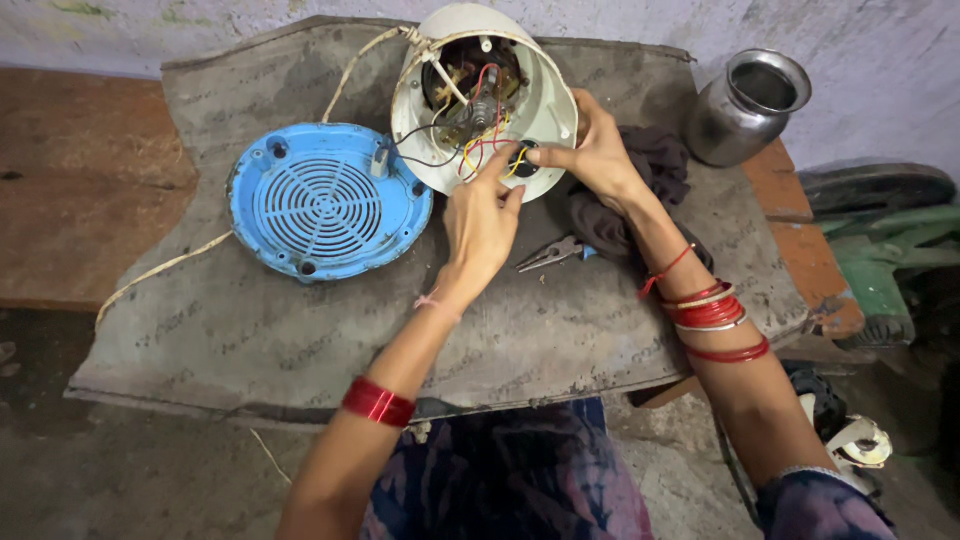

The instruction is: The person manipulates internal components and wires of a mixer grinder using pliers and by hand.

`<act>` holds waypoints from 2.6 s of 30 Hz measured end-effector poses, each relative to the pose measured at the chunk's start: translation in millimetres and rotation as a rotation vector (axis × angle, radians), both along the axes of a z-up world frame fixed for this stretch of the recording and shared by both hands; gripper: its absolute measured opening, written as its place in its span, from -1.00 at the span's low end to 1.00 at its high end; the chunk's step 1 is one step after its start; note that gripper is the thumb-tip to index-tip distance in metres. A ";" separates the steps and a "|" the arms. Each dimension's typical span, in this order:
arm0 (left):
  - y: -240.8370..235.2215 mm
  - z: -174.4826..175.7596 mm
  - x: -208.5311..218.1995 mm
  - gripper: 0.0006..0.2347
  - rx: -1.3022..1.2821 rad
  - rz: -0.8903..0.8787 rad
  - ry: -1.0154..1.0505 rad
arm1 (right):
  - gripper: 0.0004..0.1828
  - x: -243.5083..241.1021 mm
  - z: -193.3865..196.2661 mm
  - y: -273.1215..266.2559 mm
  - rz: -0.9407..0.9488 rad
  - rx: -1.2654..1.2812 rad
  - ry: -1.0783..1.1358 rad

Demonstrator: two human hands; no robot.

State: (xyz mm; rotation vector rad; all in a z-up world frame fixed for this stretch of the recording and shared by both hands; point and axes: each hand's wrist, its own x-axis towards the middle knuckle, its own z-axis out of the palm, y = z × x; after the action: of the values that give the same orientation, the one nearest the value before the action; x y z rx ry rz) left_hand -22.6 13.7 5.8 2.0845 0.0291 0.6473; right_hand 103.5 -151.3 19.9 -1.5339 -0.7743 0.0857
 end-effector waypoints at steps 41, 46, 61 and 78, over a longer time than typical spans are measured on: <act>9.9 -8.9 -21.6 -0.78 0.484 -0.185 -0.041 | -0.43 3.1 -8.9 1.5 -0.173 -0.079 -0.118; 9.5 -11.5 -19.7 -0.79 0.504 -0.186 -0.031 | -0.43 1.5 -7.0 3.0 -0.161 -0.064 -0.147; 9.2 -8.4 -18.3 -0.73 0.504 -0.203 -0.009 | -0.43 -3.0 -3.4 5.6 -0.218 -0.081 -0.159; 11.1 -8.3 -17.9 -0.70 0.433 -0.219 0.069 | -0.43 -8.4 1.9 10.9 -0.311 -0.161 -0.183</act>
State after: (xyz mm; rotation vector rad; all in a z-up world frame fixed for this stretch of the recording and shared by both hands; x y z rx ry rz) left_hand -40.5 24.8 -2.5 2.4791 -0.3226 0.4760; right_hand 95.1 -140.5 21.7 -1.8172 -0.6753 -0.2302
